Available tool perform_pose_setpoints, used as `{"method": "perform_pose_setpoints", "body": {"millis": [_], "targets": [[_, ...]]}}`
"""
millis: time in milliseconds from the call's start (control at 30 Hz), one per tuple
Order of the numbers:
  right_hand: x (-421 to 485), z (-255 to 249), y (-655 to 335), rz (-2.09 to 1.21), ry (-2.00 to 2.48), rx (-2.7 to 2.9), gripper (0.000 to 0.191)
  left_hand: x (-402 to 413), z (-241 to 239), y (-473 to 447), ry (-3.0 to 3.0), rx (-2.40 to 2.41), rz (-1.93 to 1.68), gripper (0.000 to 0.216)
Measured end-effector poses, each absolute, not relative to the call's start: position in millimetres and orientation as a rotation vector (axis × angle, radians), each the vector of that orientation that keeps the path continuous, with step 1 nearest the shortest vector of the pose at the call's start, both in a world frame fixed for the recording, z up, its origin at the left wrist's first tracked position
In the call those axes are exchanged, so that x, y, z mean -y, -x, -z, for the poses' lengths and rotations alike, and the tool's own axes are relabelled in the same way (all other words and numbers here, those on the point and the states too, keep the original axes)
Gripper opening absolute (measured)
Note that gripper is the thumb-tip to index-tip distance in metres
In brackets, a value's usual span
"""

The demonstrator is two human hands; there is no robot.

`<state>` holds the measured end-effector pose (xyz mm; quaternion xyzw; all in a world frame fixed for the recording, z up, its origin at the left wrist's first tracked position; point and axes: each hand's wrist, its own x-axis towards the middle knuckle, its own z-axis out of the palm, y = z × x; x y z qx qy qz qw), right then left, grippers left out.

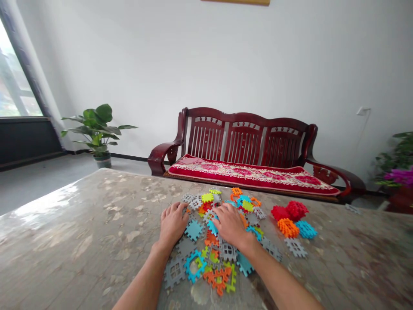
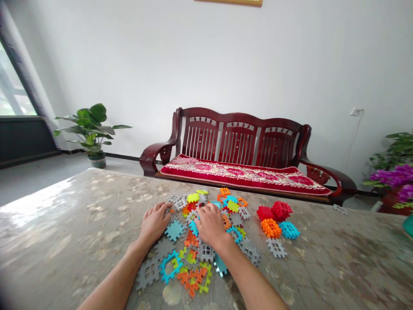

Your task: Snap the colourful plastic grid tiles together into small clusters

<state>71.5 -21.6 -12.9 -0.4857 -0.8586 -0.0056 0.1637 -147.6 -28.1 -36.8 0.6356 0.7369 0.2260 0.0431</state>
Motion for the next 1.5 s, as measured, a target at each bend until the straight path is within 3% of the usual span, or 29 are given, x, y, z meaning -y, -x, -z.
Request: {"method": "perform_pose_setpoints", "body": {"millis": [100,267,433,600,733,967,1167,1500], "targets": [[29.2,4.8,-78.3,0.098,1.483,2.415,0.023,27.7,37.3,148.0,-1.942,-2.261,-0.684,0.042],[24.4,-7.2,-75.2,0.199,1.62,2.306,0.036,27.5,38.3,148.4,-1.951,-2.262,-0.705,0.041],[8.1,-8.9,-58.3,0.158,1.664,2.253,0.025,27.1,39.0,148.4,-1.946,-2.258,-0.706,0.041],[-4.1,-2.7,-40.9,0.114,1.837,2.225,0.037,27.2,39.4,148.1,-1.936,-2.256,-0.72,0.04],[-9.0,3.8,-34.7,0.091,1.879,2.185,0.034,27.3,39.4,147.9,-1.93,-2.258,-0.718,0.04],[-15.3,10.1,-36.2,0.014,1.837,2.1,0.038,26.5,40.2,148.4,-1.936,-2.257,-0.718,0.04],[-10.2,5.3,-52.7,-0.011,1.673,2.077,0.015,27.3,39.4,148.2,-1.937,-2.25,-0.715,0.04],[26.3,15.6,-146.0,-0.21,1.334,1.768,0.027,26.5,39.2,148.5,-1.956,-2.257,-0.712,0.04]]}}
